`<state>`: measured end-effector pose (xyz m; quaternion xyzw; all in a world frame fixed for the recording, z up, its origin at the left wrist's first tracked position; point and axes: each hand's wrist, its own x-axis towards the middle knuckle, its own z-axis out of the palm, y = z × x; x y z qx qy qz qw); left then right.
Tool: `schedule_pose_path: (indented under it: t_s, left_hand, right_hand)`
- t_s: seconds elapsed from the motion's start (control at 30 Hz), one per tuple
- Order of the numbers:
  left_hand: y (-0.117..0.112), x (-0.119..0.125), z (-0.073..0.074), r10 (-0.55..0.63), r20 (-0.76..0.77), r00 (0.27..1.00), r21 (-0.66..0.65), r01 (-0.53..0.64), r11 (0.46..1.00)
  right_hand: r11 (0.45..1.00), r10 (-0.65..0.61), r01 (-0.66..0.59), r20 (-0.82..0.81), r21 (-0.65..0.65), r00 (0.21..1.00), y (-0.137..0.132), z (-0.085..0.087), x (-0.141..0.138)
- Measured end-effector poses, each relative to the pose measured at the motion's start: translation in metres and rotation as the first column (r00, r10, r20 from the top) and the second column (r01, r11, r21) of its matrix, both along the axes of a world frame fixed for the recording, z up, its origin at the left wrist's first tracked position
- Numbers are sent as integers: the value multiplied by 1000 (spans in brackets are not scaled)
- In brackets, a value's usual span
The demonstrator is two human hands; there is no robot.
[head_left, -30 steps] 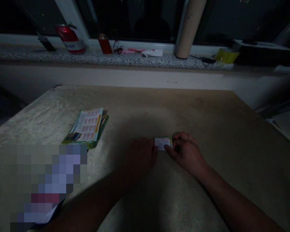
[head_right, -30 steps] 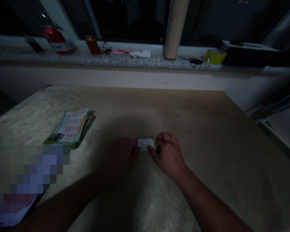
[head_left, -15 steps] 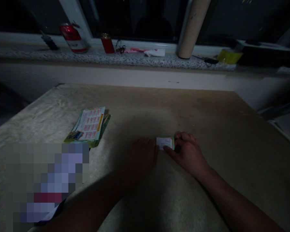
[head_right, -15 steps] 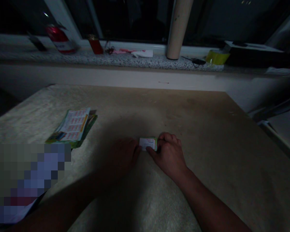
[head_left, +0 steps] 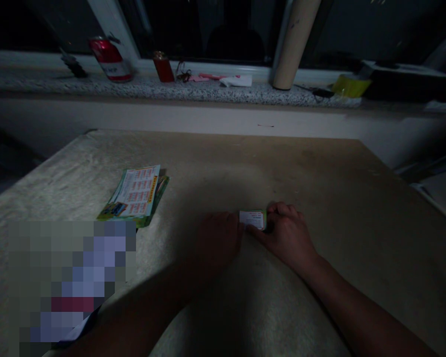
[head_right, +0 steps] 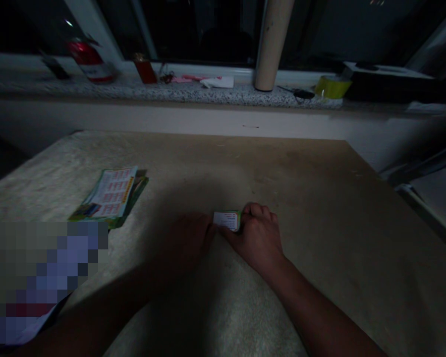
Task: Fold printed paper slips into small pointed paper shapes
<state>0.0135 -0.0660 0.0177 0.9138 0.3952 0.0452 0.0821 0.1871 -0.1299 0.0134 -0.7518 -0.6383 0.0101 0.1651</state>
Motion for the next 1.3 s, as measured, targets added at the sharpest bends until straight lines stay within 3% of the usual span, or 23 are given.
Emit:
schedule_pose_path:
  t_s: [0.23,0.67,1.3]
  left_hand:
    - [2,4,4,24,-68,997,-33,-26,999]
    - [1,4,8,38,-81,996,-47,-41,998]
    - [2,3,4,19,-12,1000,-32,-19,999]
  right_hand:
    - [998,-54,55,107,-10,993,1,2,-6]
    - [998,-64,65,130,-5,989,3,3,-6]
    - [996,81,-84,-215,-2,973,-8,2,34]
